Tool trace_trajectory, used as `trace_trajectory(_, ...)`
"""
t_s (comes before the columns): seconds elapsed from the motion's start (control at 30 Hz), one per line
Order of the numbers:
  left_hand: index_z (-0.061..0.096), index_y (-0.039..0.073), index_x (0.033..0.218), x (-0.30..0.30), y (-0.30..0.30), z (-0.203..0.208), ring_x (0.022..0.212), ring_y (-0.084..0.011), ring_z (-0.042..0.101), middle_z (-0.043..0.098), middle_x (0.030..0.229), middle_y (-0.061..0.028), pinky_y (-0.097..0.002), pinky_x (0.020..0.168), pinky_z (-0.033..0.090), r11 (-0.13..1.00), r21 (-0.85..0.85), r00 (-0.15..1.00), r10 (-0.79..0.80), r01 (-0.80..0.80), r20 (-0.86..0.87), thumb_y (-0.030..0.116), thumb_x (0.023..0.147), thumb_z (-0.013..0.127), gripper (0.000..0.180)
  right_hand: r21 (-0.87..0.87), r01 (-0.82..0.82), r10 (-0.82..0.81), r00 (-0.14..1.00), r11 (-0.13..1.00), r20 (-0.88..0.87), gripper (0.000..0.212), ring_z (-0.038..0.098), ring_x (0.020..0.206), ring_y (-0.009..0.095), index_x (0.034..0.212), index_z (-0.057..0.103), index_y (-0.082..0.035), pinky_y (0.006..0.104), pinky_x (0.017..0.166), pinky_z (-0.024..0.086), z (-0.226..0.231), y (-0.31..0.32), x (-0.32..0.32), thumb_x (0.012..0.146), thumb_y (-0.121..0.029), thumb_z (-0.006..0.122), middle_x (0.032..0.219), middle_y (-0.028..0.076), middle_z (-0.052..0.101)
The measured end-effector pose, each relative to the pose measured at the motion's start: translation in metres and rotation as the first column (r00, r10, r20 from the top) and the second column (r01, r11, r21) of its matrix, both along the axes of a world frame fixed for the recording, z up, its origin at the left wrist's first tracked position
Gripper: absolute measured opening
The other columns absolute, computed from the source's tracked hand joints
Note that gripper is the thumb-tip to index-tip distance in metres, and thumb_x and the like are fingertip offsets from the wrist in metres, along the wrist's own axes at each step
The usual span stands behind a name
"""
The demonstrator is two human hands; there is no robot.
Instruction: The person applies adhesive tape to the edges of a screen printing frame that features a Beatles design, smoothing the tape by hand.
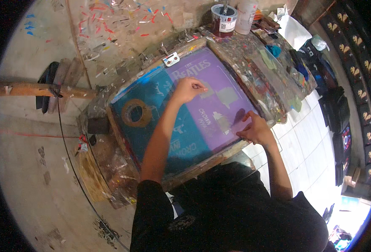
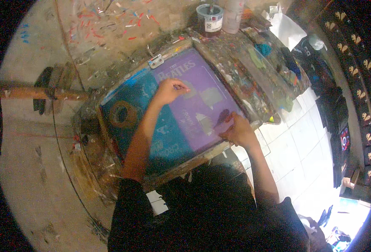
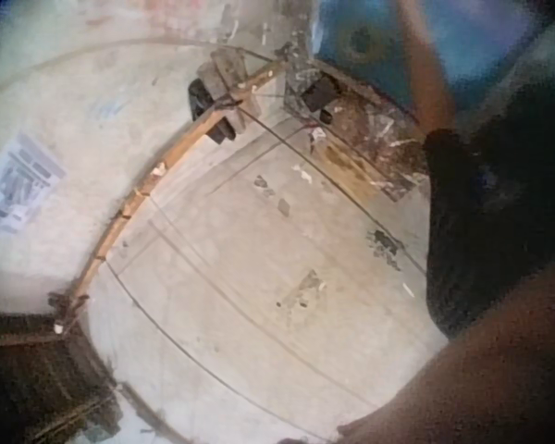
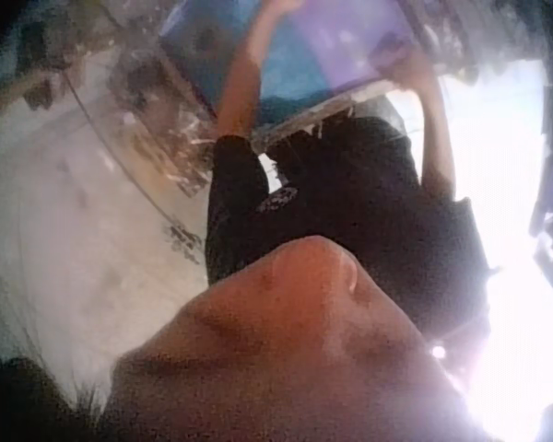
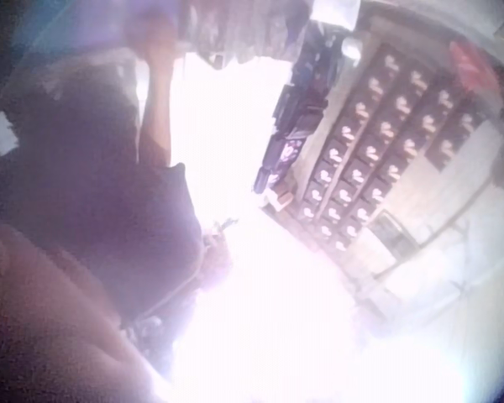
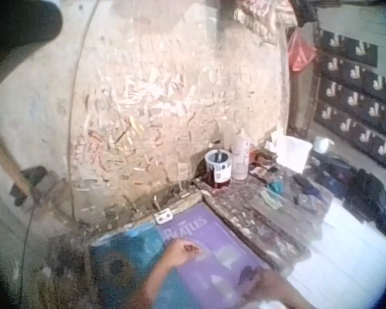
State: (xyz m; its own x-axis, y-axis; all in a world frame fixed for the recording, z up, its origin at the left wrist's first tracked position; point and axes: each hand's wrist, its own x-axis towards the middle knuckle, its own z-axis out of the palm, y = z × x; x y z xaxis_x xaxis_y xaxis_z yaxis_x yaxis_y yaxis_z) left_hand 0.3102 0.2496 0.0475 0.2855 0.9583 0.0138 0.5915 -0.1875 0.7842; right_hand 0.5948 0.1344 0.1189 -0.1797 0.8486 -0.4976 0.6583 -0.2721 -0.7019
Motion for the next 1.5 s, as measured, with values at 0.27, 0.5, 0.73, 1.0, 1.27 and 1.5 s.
trace_trajectory(0.27,0.074,0.007,0.084,0.001,-0.004,-0.002,0.069,-0.0163,0.062,0.068,0.08,-0.0082,-0.0307,0.064,0.049,0.995,0.098,1.0,0.003,-0.003,0.0,0.022,0.073,0.08,0.02,0.214,-0.1,0.065,0.984,0.972,0.167,0.048,0.065,0.059,0.024,0.102,0.05,-0.003,0.0359,0.054,0.049,-0.023,-0.001,0.0,0.067,-0.012,0.081,0.067,0.015,0.064)
trace_trajectory(0.5,0.073,0.006,0.083,0.006,-0.008,-0.006,0.067,-0.0157,0.062,0.066,0.078,-0.0081,-0.0299,0.064,0.05,0.99,0.139,0.999,0.034,-0.036,0.016,0.02,0.071,0.081,0.02,0.269,-0.13,0.041,0.949,0.954,0.313,0.051,0.066,0.077,0.035,0.102,0.051,-0.005,0.0427,0.07,0.052,-0.032,-0.005,-0.006,0.062,-0.015,0.081,0.075,0.017,0.066)
trace_trajectory(0.73,0.068,0.009,0.101,0.007,-0.002,-0.017,0.065,-0.017,0.061,0.065,0.086,-0.007,-0.0318,0.064,0.051,0.955,0.268,0.992,0.125,-0.125,0.02,0.02,0.066,0.083,0.04,0.247,-0.332,0.117,0.78,0.91,0.615,0.053,0.066,0.083,0.034,0.104,0.055,-0.008,0.045,0.073,0.054,-0.011,-0.002,-0.015,0.063,-0.03,0.081,0.085,0.015,0.068)
trace_trajectory(1.0,0.066,0.008,0.096,0.026,-0.011,0.003,0.087,-0.0317,0.062,0.064,0.091,-0.012,-0.0425,0.076,0.05,0.924,0.318,0.956,0.265,-0.214,-0.127,0.02,0.066,0.079,0.036,0.154,-0.467,0.233,0.667,0.871,0.708,0.04,0.07,0.081,0.031,0.088,0.069,-0.005,0.0422,0.071,0.057,0.002,0.014,-0.004,0.061,-0.033,0.078,0.084,0.015,0.07)
trace_trajectory(1.27,0.063,0.004,0.104,0.067,-0.028,0.015,0.107,-0.0342,0.054,0.059,0.112,-0.0144,-0.0449,0.092,0.044,0.866,0.481,0.905,0.305,-0.135,-0.296,0.017,0.079,0.066,0.028,0.254,-0.549,0.324,0.742,0.796,0.587,0.032,0.067,0.087,0.034,0.097,0.065,-0.007,0.0437,0.077,0.053,-0.008,0.002,-0.009,0.071,-0.025,0.07,0.098,0.017,0.068)
trace_trajectory(1.5,0.034,-0.014,0.136,0.088,-0.076,-0.011,0.14,-0.0396,0.023,0.027,0.148,-0.029,-0.0475,0.115,0.019,0.958,0.286,0.844,0.179,-0.031,-0.506,0.03,0.095,0.045,0.062,0.393,-0.65,0.452,0.747,0.65,0.487,0.033,0.059,0.102,0.033,0.105,0.061,-0.002,0.0445,0.09,0.044,-0.009,-0.027,-0.015,0.088,-0.029,0.053,0.109,0.016,0.062)
